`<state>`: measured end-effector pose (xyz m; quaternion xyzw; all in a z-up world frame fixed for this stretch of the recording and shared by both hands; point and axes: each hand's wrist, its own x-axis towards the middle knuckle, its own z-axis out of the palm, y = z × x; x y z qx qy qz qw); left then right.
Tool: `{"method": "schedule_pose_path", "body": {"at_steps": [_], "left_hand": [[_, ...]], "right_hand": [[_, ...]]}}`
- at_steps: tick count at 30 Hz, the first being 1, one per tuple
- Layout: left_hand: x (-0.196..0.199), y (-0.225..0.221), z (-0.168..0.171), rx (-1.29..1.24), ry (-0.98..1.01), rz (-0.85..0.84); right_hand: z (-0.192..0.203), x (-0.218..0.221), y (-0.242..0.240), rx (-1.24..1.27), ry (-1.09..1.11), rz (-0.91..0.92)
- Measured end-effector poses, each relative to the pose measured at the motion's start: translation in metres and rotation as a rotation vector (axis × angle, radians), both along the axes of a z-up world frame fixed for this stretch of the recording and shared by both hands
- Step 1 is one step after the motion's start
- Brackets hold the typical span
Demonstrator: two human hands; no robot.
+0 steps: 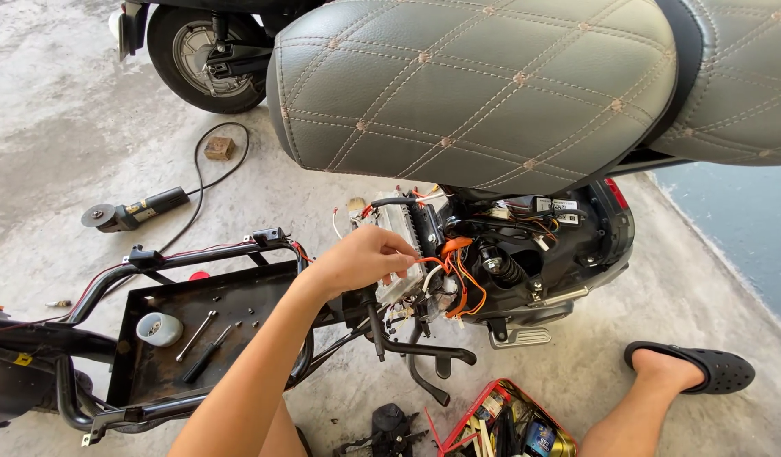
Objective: The person sits on the ground repairing the wiring of an electric scooter, connecting and seating wires and connectors on the controller and using a screwdriver on it. They then take colorful cable ties from a toolbox, gather them, and bundle them together with a red tie.
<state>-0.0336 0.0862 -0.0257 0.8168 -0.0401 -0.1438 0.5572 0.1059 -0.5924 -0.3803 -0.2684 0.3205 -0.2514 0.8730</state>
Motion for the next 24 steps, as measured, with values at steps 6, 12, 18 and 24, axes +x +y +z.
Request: {"method": "schedule_pose_path", "body": {"at_steps": [6, 12, 18, 24], "left_hand": [[-0.005, -0.015, 0.029, -0.186, 0.060, 0.126], [-0.004, -0.047, 0.050, 0.166, -0.060, 0.048], [-0.004, -0.041, 0.036, 0.706, -0.397, 0.122], [-0.009, -0.046, 0.049, 0.866, -0.295, 0.197]], "right_hand": [[0.041, -0.117, 0.161, -0.172, -0.058, 0.266], [0.225, -0.263, 0.452, -0.602, -0.117, 1.160], [0.269, -0.237, 0.467, -0.744, -0.171, 1.062], [0.274, -0.224, 0.459, -0.940, -0.014, 1.135]]}}
